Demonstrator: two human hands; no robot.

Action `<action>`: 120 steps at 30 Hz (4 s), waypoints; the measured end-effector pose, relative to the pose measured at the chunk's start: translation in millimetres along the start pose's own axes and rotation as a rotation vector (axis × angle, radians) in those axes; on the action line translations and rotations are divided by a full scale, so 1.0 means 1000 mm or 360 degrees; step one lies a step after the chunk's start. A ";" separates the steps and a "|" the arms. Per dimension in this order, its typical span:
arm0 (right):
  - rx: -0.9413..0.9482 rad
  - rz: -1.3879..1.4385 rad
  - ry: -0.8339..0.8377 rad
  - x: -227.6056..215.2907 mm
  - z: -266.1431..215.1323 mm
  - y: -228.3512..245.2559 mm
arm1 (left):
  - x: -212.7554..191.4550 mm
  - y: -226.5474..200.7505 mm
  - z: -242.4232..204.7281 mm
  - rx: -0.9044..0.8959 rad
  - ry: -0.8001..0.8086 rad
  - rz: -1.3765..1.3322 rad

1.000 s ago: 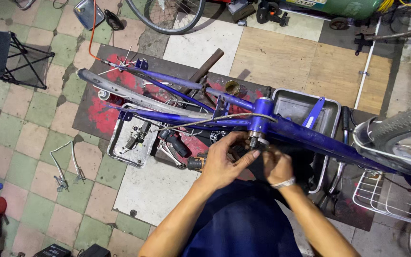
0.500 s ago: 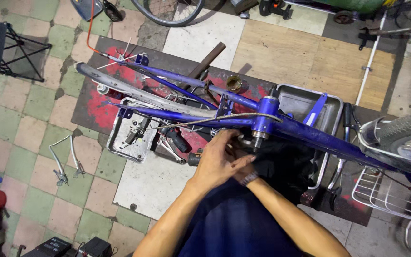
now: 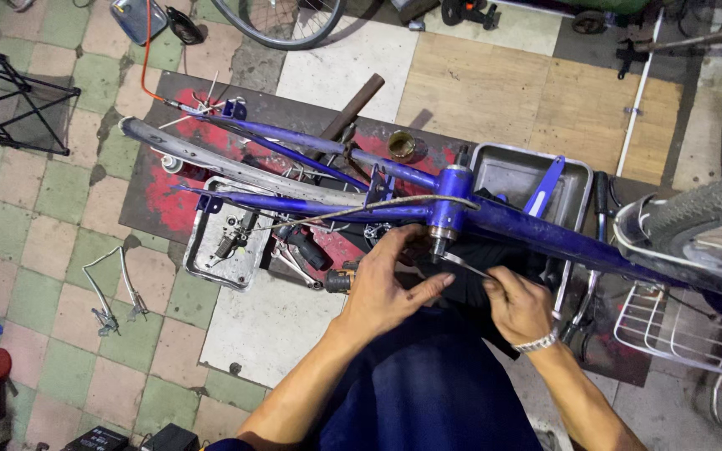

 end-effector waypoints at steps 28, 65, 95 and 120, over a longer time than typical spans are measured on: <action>-0.0115 0.0329 -0.0212 0.041 0.021 0.029 | -0.013 0.028 0.041 0.0652 0.0094 0.0888; 0.0327 0.1497 -0.0425 0.171 0.029 0.031 | -0.019 0.040 0.038 0.0766 0.0157 0.0883; -0.0059 -0.0121 -0.0345 -0.011 0.020 0.068 | -0.015 0.037 0.036 0.0757 0.0093 0.0903; 0.0064 0.0225 -0.0320 0.034 0.015 0.045 | -0.016 0.039 0.034 0.0792 0.0098 0.0873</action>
Point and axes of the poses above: each hand's wrist, its own z-axis towards the middle knuckle, its own x-axis out of the palm, y = z × x, the point moved 3 cm from there along z, towards the middle knuckle, and after that the axes turned 13 degrees about x, right-handed, at the moved point
